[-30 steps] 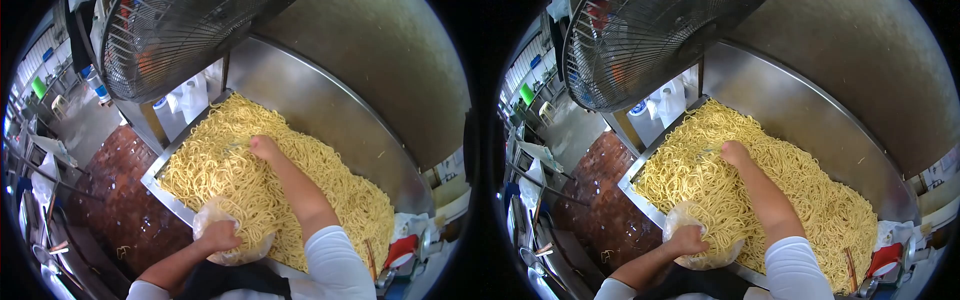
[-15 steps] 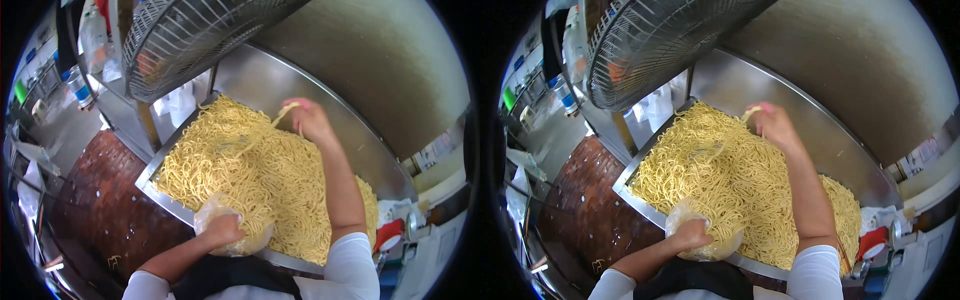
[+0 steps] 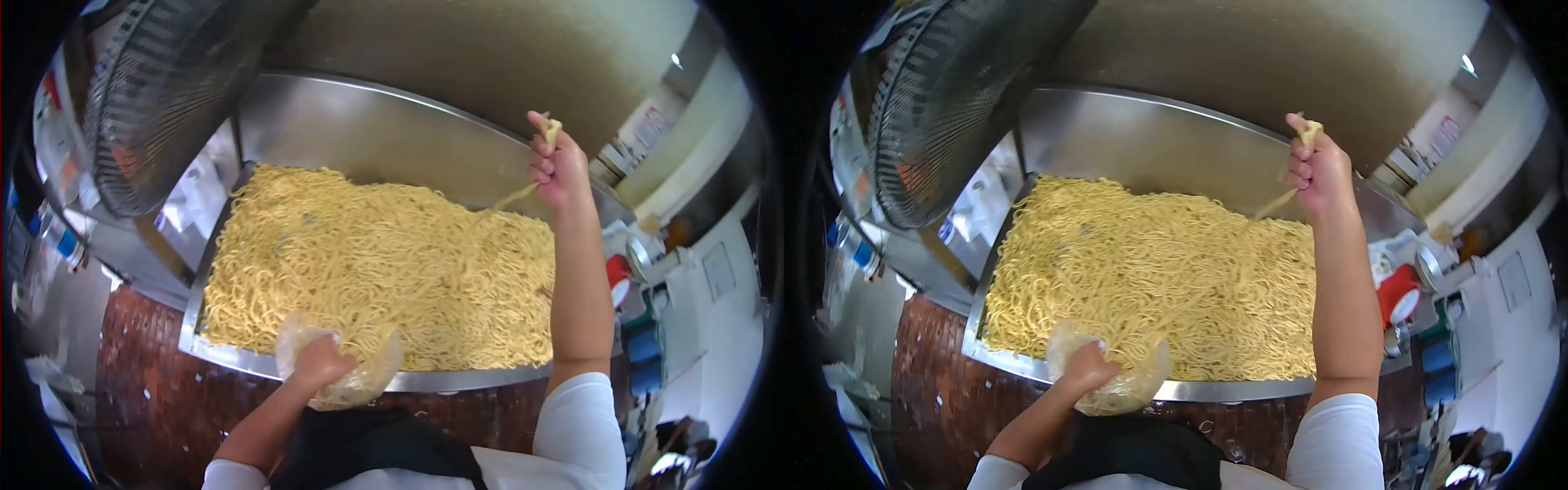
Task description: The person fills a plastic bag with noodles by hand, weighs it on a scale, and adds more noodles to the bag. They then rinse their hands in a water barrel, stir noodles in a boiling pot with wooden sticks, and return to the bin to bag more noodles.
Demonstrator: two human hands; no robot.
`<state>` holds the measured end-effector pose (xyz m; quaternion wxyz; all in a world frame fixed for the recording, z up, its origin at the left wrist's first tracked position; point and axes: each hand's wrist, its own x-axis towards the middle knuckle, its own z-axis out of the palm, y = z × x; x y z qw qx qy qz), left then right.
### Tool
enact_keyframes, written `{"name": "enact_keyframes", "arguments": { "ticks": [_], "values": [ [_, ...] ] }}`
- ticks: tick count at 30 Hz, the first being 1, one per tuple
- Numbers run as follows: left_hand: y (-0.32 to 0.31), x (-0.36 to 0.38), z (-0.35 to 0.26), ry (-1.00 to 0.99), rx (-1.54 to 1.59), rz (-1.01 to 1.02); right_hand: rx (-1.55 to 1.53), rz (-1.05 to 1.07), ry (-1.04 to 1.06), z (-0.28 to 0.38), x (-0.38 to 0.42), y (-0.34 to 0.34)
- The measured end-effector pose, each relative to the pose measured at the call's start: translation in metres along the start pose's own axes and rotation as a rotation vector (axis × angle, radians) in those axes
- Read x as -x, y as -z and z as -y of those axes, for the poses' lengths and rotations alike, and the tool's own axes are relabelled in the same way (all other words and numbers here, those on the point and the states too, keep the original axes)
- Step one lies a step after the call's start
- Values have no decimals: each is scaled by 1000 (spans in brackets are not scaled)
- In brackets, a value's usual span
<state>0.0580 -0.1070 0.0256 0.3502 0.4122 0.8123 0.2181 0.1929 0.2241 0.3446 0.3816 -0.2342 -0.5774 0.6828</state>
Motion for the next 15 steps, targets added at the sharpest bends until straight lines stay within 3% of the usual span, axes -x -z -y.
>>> {"name": "enact_keyframes", "arguments": {
  "ticks": [2, 4, 7, 9, 11, 13, 15],
  "values": [
    [-6, 0, 3, 51, 75, -107, 116, -80, 34, 12, 29, 18],
    [-26, -16, 21, 50, 131, -126, 504, -250, 187, 30, 65, 41],
    [-36, -28, 36, 4, 339, -213, 595, -275, 200, 50, 120, 109],
    [-41, -36, 44, 124, 350, -260, 607, -326, 168, 52, 166, 163],
    [-34, -32, 27, -31, 371, -299, 543, -281, 208, 38, 212, 213],
    [-37, -37, 29, 37, 332, -403, 479, -160, 110, 5, 263, 253],
    [-35, -58, 54, 130, 200, -428, 343, -61, -170, -31, 312, 280]
  ]
}}
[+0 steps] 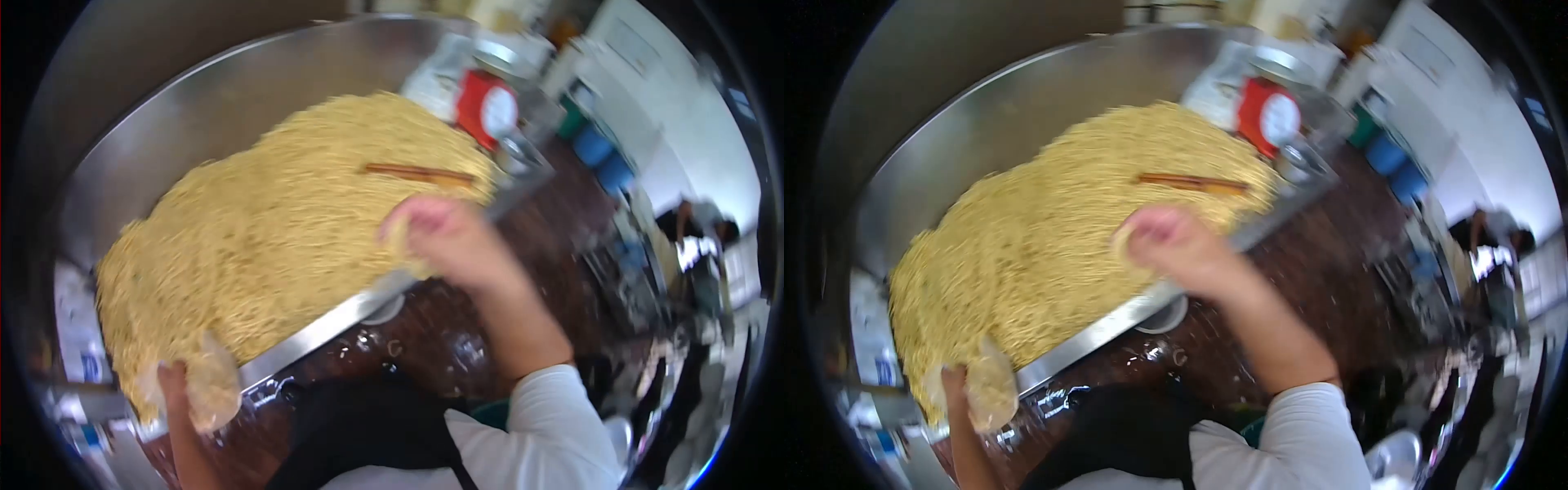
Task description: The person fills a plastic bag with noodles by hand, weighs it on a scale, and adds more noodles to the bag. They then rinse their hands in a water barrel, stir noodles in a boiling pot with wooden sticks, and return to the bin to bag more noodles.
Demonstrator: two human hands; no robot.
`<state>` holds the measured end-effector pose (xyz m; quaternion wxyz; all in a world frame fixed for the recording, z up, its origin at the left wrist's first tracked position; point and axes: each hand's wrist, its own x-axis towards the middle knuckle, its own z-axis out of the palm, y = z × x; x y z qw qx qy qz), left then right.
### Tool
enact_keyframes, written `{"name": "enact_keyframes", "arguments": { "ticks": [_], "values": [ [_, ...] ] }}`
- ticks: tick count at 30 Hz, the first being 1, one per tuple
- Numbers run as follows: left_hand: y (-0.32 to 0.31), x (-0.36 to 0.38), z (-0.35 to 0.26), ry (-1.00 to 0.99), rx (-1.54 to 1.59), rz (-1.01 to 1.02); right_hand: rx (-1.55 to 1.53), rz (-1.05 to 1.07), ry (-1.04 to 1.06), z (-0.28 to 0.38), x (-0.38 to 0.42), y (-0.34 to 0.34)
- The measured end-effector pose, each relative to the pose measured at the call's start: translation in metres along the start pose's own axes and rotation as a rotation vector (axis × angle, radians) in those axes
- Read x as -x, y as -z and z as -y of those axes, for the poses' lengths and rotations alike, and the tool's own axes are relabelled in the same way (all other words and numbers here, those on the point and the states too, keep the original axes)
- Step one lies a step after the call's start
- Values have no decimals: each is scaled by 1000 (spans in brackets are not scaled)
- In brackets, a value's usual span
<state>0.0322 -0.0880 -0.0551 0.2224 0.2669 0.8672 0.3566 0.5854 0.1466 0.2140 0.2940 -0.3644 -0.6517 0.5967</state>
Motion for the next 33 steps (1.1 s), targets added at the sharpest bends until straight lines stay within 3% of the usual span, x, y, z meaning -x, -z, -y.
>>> {"name": "enact_keyframes", "arguments": {
  "ticks": [1, 2, 4, 8, 10, 11, 12, 14, 16, 17, 19, 20, 21, 22, 23, 24, 25, 26, 27, 28, 29, 30, 31, 32, 33],
  "values": [
    [-3, -1, -9, -158, 119, 66, -92, -4, 82, -48, 10, 0],
    [-5, -16, 9, -226, 101, 34, -20, -68, -5, -78, 26, -1],
    [0, -39, 25, -57, 68, 72, -179, -187, -61, -134, 60, -4],
    [5, -40, 14, -65, -225, 75, -61, -347, -210, -186, 118, 20],
    [-1, -34, 4, -71, -380, 76, 161, -408, -425, -170, 144, 38],
    [-1, -31, 0, -75, -445, 84, 352, -473, -259, -197, 155, 43],
    [0, -29, -4, -84, -504, 84, 344, -489, -274, -205, 167, 50],
    [-1, -27, -10, -101, -598, 94, 605, -544, -369, -215, 199, 69],
    [-1, -29, -14, -129, -669, 111, 705, -507, -657, -226, 244, 98],
    [0, -30, -14, -151, -703, 119, 693, -614, -752, -227, 275, 109],
    [9, -33, -11, -230, -788, 146, 872, -593, -1117, -228, 334, 141],
    [14, -43, -3, -297, -847, 175, 801, -777, -1194, -233, 368, 157],
    [21, -57, 14, -302, -823, 208, 893, -829, -1257, -235, 401, 173],
    [18, -72, 32, 29, -193, 81, 958, -796, -1388, -230, 432, 192],
    [22, -79, 37, 0, -483, -4, 960, -879, -1453, -228, 466, 207],
    [18, -77, 35, -160, -930, 11, 1074, -968, -1441, -225, 498, 215],
    [25, -72, 35, -365, -1182, 68, 1252, -1037, -1521, -227, 521, 217],
    [26, -65, 38, -500, -1074, 42, 1189, -1032, -1682, -239, 541, 239],
    [33, -64, 50, -613, -817, 23, 1164, -1114, -1548, -234, 527, 249],
    [32, -40, 30, -280, -570, -4, 1104, -1202, -1357, -218, 486, 247],
    [24, -21, 11, -84, -318, -130, 1114, -1174, -1142, -255, 484, 265],
    [16, -5, -5, 3, 22, -341, 1111, -1137, -934, -288, 466, 294],
    [24, -9, 12, -223, 52, -287, 971, -1031, -797, -293, 405, 298],
    [33, 20, -47, 177, 166, -275, 835, -926, -681, -288, 344, 287],
    [37, 39, -72, 119, 358, -228, 920, -776, -538, -281, 273, 269]
  ]
}}
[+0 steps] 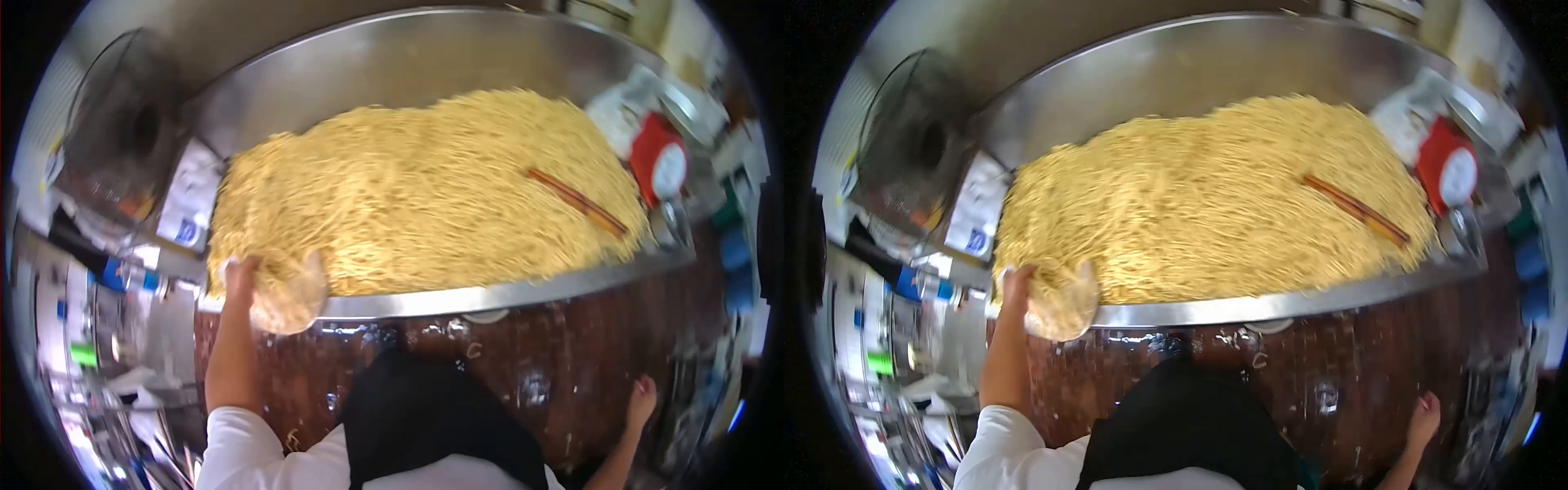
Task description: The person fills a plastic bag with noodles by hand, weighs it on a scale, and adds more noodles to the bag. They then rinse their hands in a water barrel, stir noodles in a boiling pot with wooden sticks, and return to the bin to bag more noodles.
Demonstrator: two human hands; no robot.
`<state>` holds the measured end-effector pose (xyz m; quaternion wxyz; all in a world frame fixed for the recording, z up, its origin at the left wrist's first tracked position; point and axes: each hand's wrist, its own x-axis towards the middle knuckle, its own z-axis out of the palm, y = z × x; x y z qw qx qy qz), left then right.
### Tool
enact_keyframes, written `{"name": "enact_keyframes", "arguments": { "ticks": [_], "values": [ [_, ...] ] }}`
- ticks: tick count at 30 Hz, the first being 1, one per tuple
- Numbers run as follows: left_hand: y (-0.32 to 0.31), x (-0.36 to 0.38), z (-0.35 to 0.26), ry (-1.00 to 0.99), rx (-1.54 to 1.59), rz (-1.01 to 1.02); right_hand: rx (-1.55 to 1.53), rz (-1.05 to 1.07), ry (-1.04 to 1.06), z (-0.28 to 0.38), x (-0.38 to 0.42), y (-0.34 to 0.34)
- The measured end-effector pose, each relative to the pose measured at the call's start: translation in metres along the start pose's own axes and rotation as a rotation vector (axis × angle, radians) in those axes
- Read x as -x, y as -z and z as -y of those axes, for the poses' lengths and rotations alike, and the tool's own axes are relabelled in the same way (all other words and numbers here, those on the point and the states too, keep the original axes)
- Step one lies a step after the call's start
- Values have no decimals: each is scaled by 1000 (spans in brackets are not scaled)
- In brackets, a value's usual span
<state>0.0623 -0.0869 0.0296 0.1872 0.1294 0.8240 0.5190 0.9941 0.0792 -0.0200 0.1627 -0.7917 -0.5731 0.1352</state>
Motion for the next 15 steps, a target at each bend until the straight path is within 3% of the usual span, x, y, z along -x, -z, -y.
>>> {"name": "enact_keyframes", "arguments": {
  "ticks": [1, 2, 3, 6, 9, 13, 15],
  "values": [
    [0, 14, -17, -43, 190, 80, -309, 149, 28, 62, -22, -27],
    [0, 26, -31, -42, 210, 41, -403, 181, 282, 147, -25, -43],
    [1, 34, -43, -65, 343, 71, -467, 295, 373, 226, -30, -55],
    [13, 48, -59, -112, 534, 111, -519, 376, 730, 425, -5, -91],
    [23, 42, -51, -142, 615, 146, -578, 564, 1104, 594, 90, -102],
    [30, 31, -41, -166, 709, 260, -351, 655, 1672, 721, 200, -157],
    [31, 40, -59, -110, 726, 325, -474, 732, 1710, 755, 239, -194]
  ]
}}
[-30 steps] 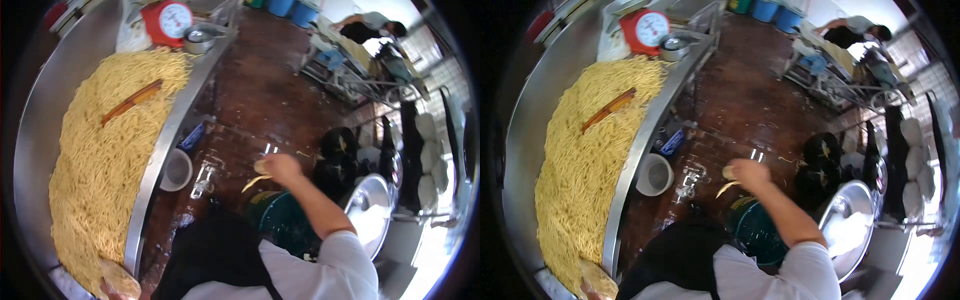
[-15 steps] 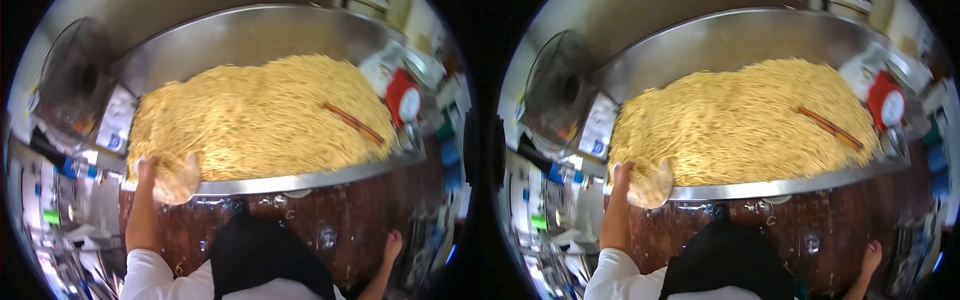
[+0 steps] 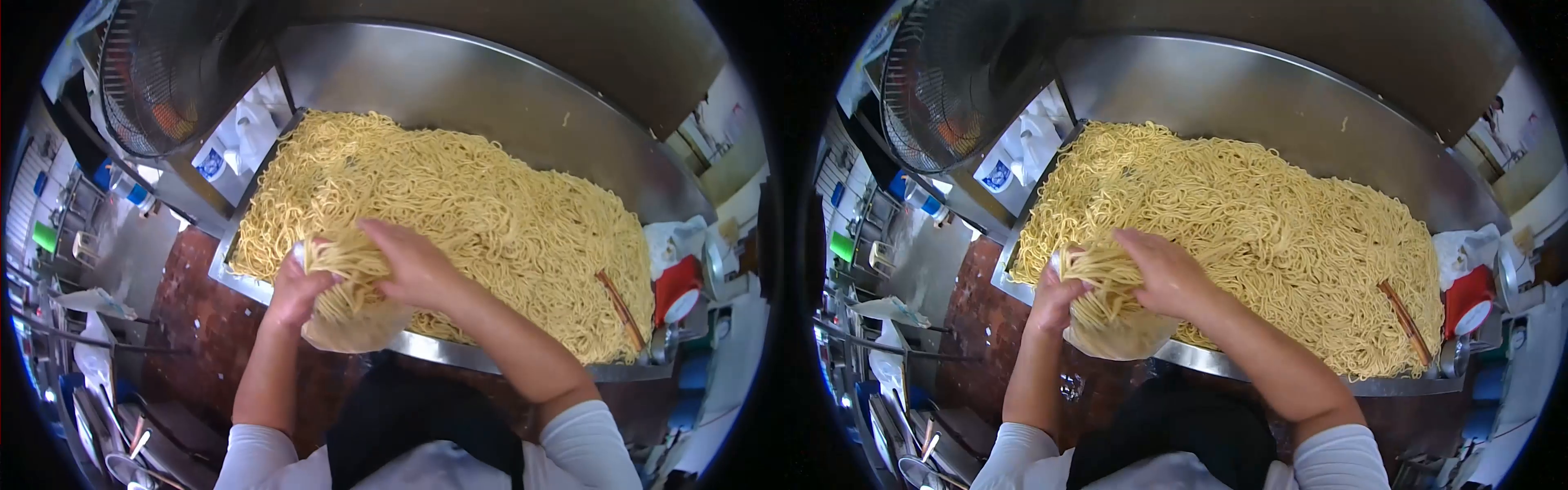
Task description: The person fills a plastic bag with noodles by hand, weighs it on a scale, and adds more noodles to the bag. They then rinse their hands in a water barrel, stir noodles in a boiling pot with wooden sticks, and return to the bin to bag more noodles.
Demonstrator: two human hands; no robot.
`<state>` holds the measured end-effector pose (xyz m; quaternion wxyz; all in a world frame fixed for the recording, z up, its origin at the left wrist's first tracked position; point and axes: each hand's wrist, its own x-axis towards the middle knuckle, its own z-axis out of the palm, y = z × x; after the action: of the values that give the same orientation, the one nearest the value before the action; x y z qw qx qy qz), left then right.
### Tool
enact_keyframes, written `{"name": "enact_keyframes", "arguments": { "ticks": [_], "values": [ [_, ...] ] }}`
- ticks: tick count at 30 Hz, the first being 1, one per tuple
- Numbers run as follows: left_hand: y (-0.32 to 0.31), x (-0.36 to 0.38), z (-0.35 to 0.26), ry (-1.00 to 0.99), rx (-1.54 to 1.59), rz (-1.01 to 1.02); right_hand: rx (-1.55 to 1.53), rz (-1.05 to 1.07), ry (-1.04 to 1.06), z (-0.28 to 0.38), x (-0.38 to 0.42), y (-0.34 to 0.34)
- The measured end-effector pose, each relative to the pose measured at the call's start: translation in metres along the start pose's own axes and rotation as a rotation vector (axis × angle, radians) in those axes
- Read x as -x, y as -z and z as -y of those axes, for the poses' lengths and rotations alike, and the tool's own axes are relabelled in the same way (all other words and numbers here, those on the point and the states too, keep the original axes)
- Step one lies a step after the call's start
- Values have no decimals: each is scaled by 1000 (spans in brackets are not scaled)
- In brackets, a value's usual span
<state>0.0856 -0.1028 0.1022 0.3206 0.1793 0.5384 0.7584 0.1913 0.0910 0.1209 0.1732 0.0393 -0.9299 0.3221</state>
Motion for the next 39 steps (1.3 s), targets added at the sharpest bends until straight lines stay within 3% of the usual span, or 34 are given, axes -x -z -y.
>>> {"name": "enact_keyframes", "arguments": {
  "ticks": [1, 3, 5, 7, 9, 13, 15, 16, 17, 18, 20, 21, 23, 24, 26, 28, 29, 31, 32, 33, 34, 35, 37, 39],
  "values": [
    [-2, 2, -7, -6, -19, 42, -1, 20, -6, -6, -15, -17],
    [-4, 11, -21, 68, -42, 83, -287, 233, -293, -24, -38, -45],
    [9, 12, -15, 110, -173, 258, -1523, -382, -651, -59, -62, -71],
    [24, 10, -6, 136, -277, 250, -832, -469, -791, -62, -93, -34],
    [35, 17, -2, 266, -478, 249, -953, -701, -634, -86, -120, -20],
    [31, 15, -10, 378, -637, 171, -977, -818, -706, -120, -148, 24],
    [49, 11, -1, 346, -957, 271, -1049, -845, -757, -162, -153, 45],
    [46, 9, -4, 345, -955, 257, -1293, -871, -672, -210, -149, 48],
    [41, 8, -11, 468, -1194, 276, -1537, -889, -581, -238, -147, 51],
    [38, 7, -17, 596, -1433, 294, -1546, -877, -580, -238, -143, 60],
    [34, 6, -24, 633, -1506, 300, -461, -577, -767, -230, -129, 75],
    [34, 5, -25, 665, -1575, 320, -465, -573, -765, -235, -123, 81],
    [44, 4, -21, 636, -1621, 266, 0, -249, -827, -246, -114, 90],
    [51, 5, -19, 604, -1671, 214, -1, -244, -827, -240, -112, 93],
    [59, 8, -18, 604, -1681, 191, 504, 414, -669, -210, -110, 108],
    [64, 10, -16, 625, -1740, 120, 621, 167, -456, -156, -80, 92],
    [67, 16, -16, 623, -1736, 119, 554, 226, -409, -140, -70, 81],
    [70, 32, -15, 174, -1516, -113, 489, 425, -381, -111, -44, 39],
    [69, 34, -14, 173, -1515, -118, 378, 560, -163, -98, -22, 18],
    [65, 34, -14, 153, -1046, -156, 417, 665, -68, -86, -2, -10],
    [60, 33, -13, 126, -575, -184, 459, 503, 88, -91, 24, -43],
    [51, 31, -10, 118, -573, -186, 500, 339, 247, -96, 38, -64],
    [22, 21, -1, 103, -190, -19, 413, 438, 139, -86, 23, -56],
    [-19, 11, 10, -132, -653, 96, 173, 669, -151, -60, -4, -24]
  ]
}}
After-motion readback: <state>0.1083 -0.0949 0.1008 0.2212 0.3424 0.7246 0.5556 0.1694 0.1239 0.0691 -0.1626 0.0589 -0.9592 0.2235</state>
